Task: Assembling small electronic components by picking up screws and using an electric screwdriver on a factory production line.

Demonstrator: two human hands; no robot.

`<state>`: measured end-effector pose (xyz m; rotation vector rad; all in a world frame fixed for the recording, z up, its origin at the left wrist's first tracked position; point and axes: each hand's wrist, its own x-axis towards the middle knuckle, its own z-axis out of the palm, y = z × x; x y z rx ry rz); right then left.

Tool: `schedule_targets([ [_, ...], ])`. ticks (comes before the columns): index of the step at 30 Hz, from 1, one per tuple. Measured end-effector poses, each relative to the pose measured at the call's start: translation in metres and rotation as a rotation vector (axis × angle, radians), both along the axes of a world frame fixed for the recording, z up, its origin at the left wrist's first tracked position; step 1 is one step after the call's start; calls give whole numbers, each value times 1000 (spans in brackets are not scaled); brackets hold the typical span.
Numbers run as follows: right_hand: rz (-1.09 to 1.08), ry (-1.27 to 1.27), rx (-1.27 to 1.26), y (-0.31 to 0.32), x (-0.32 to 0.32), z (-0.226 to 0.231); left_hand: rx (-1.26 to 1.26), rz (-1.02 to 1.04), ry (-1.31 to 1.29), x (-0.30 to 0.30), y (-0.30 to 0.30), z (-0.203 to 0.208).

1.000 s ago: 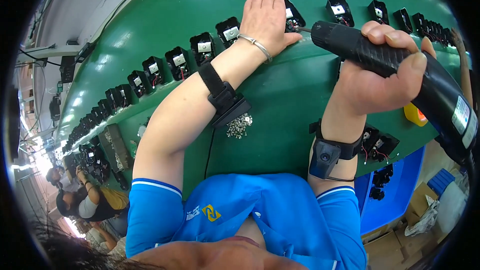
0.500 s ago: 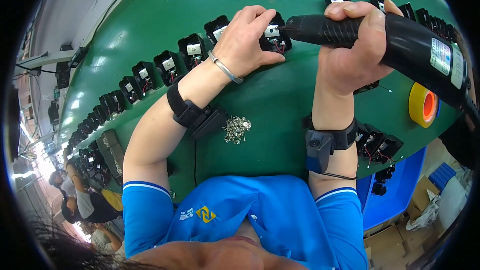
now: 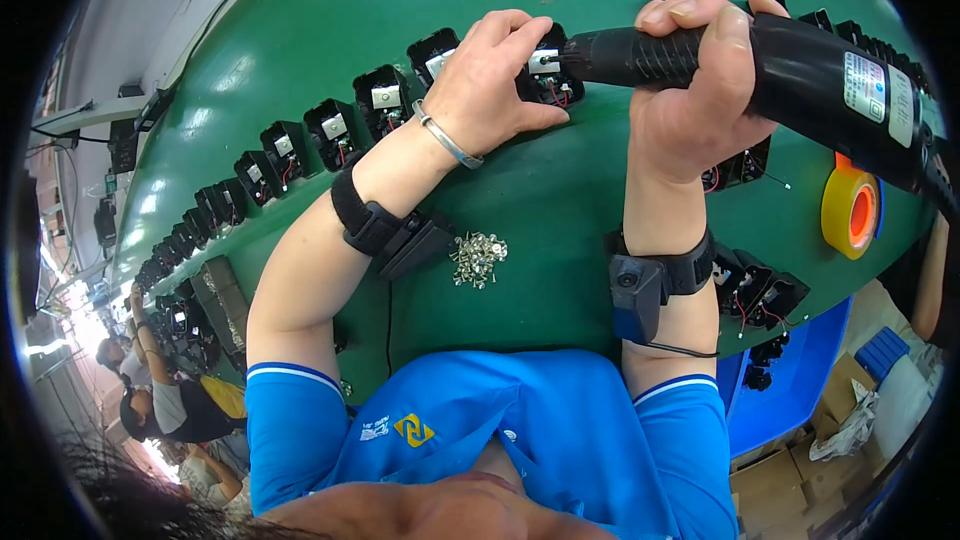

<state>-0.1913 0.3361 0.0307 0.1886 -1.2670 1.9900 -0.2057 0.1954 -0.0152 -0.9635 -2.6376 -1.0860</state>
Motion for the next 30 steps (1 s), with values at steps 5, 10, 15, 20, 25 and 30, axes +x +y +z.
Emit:
schedule_targets([
  [5, 4, -5, 12, 0, 0, -1, -9, 18, -17, 1, 1, -1],
  [10, 51, 23, 27, -3, -1, -7, -10, 17, -6, 1, 0, -5],
  [15, 122, 81, 118, -10, 1, -16, -27, 12, -15, 1, -3, -7],
  [20, 142, 142, 141, -9, -3, -24, -51, 12, -7, 0, -3, -10],
  [25, 91, 80, 148, -25, -8, -19, -68, 6, 32, -4, -6, -16],
  [30, 84, 100, 92, -19, -2, 4, -78, 30, -76, 7, -15, 0],
])
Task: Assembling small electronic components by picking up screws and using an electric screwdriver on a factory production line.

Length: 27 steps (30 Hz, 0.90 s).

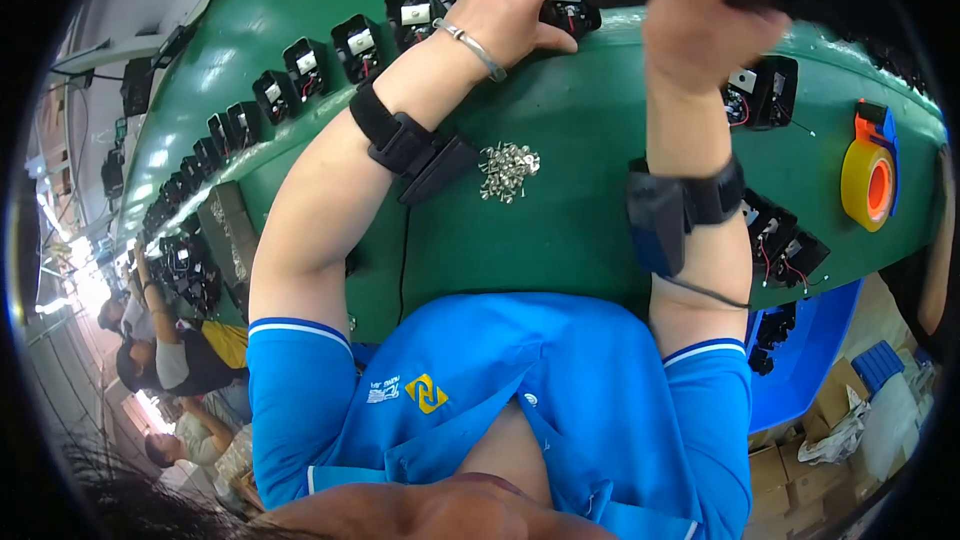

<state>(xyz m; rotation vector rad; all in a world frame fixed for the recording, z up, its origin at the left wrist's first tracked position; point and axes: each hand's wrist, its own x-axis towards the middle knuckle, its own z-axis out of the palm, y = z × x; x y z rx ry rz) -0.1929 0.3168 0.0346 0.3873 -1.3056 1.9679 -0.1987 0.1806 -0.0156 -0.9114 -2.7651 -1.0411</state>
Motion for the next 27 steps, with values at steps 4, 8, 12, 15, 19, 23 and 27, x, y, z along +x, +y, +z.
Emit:
schedule_targets([
  [4, -100, -44, 50, 26, 47, 19, -106, -17, 345, 28, -7, 22],
  [8, 266, -90, -102, 34, 91, 14, -304, -127, -47, 101, -20, 36],
  [12, 259, -155, -119, 34, 115, 10, -374, -215, 30, 126, -15, 42],
  [15, 243, -171, -137, 37, 124, 10, -353, -270, 87, 124, -19, 36],
  [19, 254, -169, -151, 40, 131, 13, -283, -248, 127, 129, -22, 13],
  [23, 218, -175, -170, 45, 137, 19, -271, -237, 203, 131, -19, 8],
  [27, 271, -82, -201, 64, 142, 25, -23, -136, 110, 133, -11, 23],
])
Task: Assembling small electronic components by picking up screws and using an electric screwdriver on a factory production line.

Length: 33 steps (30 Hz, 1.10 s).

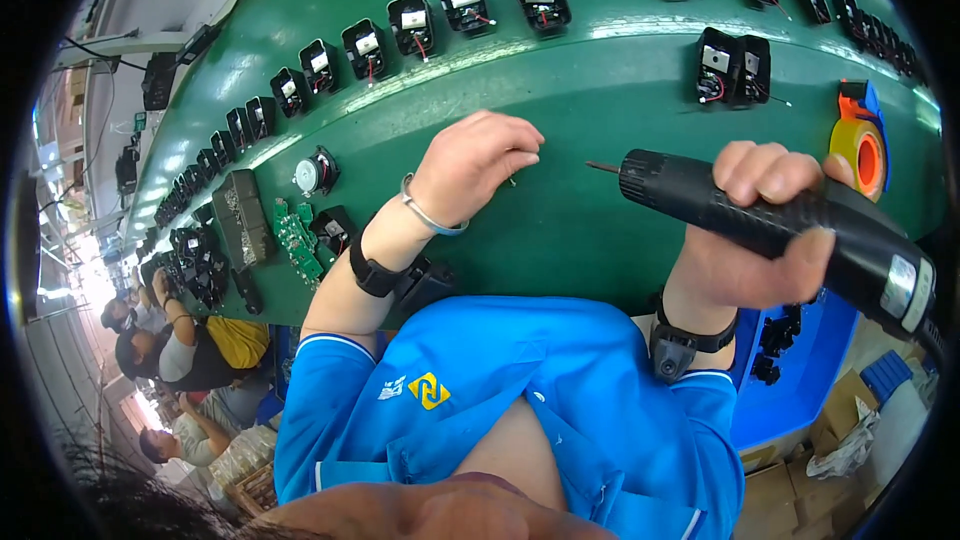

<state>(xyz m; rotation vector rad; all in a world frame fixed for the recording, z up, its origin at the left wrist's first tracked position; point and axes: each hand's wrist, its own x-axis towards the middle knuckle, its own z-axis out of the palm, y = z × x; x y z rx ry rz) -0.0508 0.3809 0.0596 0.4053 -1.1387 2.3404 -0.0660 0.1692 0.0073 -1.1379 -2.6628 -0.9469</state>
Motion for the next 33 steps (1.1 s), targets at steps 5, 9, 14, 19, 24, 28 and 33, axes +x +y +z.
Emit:
schedule_targets([
  [5, -64, 33, -225, 8, 11, 24, 990, 198, -1253, 9, 25, 14],
  [9, -24, 92, -209, 10, 15, 29, 1088, 18, -1307, 12, 36, 7],
  [14, -29, 105, -164, 19, 20, 27, 1131, 43, -1455, 18, 54, 7],
  [19, -46, 165, -90, 31, 27, 37, 1132, -25, -1439, 17, 72, 13],
  [24, -46, 205, -45, 54, 33, 52, 982, -71, -1364, 12, 95, 31],
  [28, -85, 215, -3, 72, 40, 59, 796, -132, -1315, 7, 108, 45],
  [33, -250, 271, -129, 103, 57, 71, 483, -176, -339, -8, 122, 29],
])
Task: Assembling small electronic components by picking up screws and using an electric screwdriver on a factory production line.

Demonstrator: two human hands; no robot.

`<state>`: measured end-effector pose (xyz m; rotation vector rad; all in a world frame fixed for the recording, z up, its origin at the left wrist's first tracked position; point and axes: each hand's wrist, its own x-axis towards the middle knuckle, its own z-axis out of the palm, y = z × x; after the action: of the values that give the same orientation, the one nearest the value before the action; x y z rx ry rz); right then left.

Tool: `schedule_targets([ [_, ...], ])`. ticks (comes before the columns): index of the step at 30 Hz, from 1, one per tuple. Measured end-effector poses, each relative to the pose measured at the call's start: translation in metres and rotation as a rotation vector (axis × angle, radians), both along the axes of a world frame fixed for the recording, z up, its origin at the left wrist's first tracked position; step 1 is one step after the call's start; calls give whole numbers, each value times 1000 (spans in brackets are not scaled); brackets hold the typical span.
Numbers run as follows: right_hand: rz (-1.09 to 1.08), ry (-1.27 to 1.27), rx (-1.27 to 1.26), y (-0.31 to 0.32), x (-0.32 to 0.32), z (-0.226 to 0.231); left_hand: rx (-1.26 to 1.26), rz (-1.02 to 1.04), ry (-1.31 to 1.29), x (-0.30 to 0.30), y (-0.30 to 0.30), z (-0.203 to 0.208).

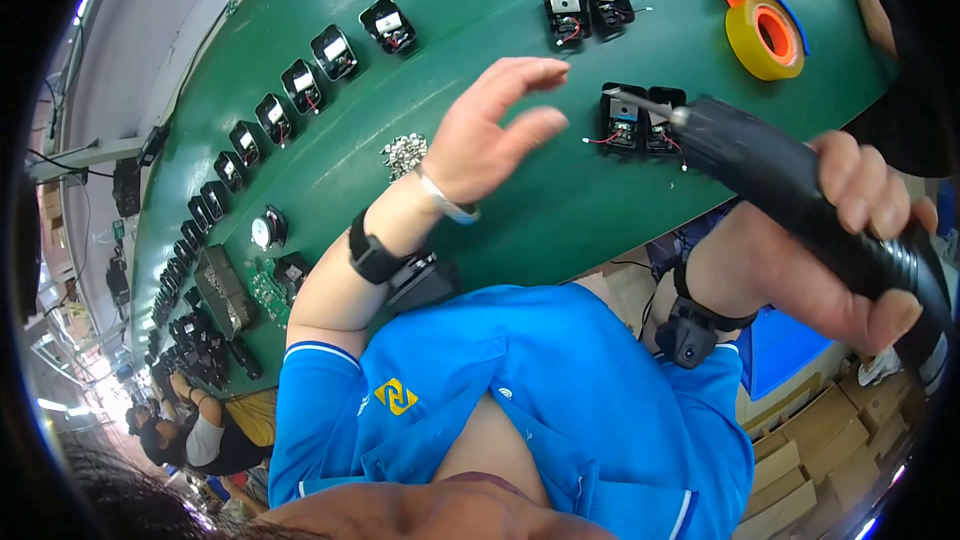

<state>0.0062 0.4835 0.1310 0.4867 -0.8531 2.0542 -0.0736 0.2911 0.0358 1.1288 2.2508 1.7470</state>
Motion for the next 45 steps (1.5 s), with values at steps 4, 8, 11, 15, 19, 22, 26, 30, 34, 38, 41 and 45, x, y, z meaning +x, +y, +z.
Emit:
schedule_targets([
  [4, -186, -24, 9, 28, 12, -1, -340, -160, 501, 0, 28, -10],
  [8, -135, -85, -6, 22, 8, -4, -364, -115, 490, 2, 51, -27],
  [11, -116, -85, -8, 20, 2, -10, -304, -97, 481, -1, 52, -36],
  [15, -69, -76, -41, 19, -11, -15, -228, -86, 368, -5, 33, -32],
  [19, -69, -120, -32, 5, -38, -23, -284, 88, 315, -30, -10, -16],
  [22, 44, -124, -35, -20, -68, -30, -378, 265, 414, -64, -42, -15],
  [26, 101, -177, 19, -51, -114, -45, -409, 333, 431, -99, -53, -28],
  [30, 45, -290, 7, -87, -151, -62, -435, 308, 383, -114, -69, -39],
  [34, 12, -343, 60, -102, -175, -72, -404, 291, 387, -119, -71, -46],
  [38, 3, -389, 106, -108, -191, -85, -448, 323, 377, -119, -71, -47],
  [41, -5, -404, 103, -110, -197, -91, -436, 326, 372, -120, -73, -50],
  [45, 8, -400, 104, -108, -200, -97, -409, 318, 371, -120, -73, -51],
])
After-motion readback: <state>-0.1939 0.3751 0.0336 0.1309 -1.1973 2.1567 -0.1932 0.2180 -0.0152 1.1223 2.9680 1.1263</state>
